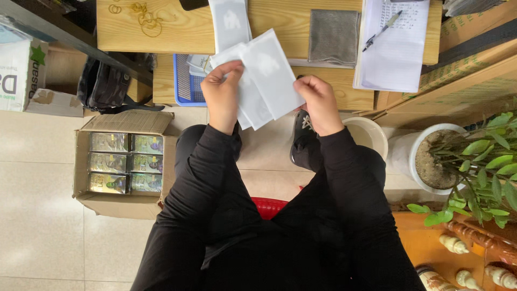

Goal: The person sits at a wooden table and repeatedly places black rectangular items into white semi-transparent pouches. They seal each pouch and stack them. The person then picks up a holographic card pack, places it in a pouch, and writes in a notebook.

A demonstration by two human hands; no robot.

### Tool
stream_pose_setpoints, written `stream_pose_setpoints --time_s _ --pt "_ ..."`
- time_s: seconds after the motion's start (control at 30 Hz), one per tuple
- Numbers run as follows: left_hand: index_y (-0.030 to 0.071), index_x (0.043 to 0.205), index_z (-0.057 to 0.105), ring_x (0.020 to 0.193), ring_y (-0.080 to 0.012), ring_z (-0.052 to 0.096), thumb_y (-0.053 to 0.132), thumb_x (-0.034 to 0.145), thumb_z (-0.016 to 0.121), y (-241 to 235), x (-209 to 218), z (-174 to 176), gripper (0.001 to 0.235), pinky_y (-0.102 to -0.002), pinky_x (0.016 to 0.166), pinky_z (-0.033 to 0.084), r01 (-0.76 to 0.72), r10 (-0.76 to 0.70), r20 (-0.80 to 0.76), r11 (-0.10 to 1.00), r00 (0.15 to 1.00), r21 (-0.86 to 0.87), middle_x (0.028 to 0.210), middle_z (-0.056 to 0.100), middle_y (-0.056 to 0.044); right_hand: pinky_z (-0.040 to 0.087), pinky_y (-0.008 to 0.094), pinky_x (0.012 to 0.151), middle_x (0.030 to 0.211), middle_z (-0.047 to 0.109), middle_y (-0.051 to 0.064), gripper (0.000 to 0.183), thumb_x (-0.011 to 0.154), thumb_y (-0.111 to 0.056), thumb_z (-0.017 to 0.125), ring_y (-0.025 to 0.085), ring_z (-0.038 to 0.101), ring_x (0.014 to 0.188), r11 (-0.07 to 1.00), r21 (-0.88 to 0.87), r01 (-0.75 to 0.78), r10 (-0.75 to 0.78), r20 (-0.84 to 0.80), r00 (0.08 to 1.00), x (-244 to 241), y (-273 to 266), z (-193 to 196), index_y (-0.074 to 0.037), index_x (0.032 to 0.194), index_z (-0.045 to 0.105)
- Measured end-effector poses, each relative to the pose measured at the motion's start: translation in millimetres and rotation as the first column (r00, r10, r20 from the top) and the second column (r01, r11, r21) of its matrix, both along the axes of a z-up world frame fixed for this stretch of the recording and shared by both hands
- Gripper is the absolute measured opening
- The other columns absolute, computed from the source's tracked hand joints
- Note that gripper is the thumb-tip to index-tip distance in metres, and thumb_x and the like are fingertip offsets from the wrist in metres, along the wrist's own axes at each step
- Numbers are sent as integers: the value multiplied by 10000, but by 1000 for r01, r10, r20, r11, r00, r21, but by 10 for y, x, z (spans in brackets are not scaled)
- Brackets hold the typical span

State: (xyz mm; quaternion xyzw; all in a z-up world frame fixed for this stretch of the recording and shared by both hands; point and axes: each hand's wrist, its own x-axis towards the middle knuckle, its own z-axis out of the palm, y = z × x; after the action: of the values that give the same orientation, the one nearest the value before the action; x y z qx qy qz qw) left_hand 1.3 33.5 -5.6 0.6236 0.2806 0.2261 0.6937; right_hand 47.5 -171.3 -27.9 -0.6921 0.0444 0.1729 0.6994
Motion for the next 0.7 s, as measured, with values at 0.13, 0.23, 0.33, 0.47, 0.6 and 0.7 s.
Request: stream_pose_setpoints --time_s 0.13,0.23,0.33,0.47,0.6,0.7 --pt "37 940 753 594 -48 597 -4 785 644 205 29 -75 194 -184 580 522 -82 84 15 994 996 -74 733 692 -36 538 226 375 681 542 21 130 964 -178 615 126 590 457 996 25 85 -85 25 996 93 246 141 -65 899 622" --pt "88 955 746 656 -70 567 22 748 606 390 -4 -15 259 -207 593 464 -175 169 -70 980 983 -95 839 696 -14 389 244 331 728 596 60 157 942 -219 597 143 485 399 993 -14 118 -118 1 993 231 551 39 -69 900 619" --pt "99 958 708 698 -108 597 10 756 591 467 -52 19 250 -236 629 492 -219 217 -28 963 976 -156 881 686 -34 506 276 339 680 638 91 123 922 -196 598 181 601 404 991 23 131 -130 -31 991 339 866 -83 -78 888 606" --pt "78 997 700 713 -100 601 -44 757 632 479 -92 1 278 -215 648 505 -167 175 67 980 982 -107 878 646 -44 650 328 496 938 591 116 287 930 -116 573 307 727 594 992 82 99 -93 -72 993 324 1137 -157 48 1166 574" --pt "93 1079 695 785 -113 595 -70 749 706 415 -92 -15 368 -225 703 498 -104 96 147 994 985 47 900 612 -53 673 311 498 928 639 151 314 883 -80 685 276 740 602 998 5 66 -67 85 994 348 1231 -239 60 1156 616" --pt "118 1111 672 835 -132 598 -56 773 746 410 -116 114 387 -244 757 502 -70 54 149 992 987 105 936 621 -71 620 250 396 971 691 120 347 876 -194 716 182 718 552 984 -159 84 -70 91 993 258 1133 -51 -57 1188 648"
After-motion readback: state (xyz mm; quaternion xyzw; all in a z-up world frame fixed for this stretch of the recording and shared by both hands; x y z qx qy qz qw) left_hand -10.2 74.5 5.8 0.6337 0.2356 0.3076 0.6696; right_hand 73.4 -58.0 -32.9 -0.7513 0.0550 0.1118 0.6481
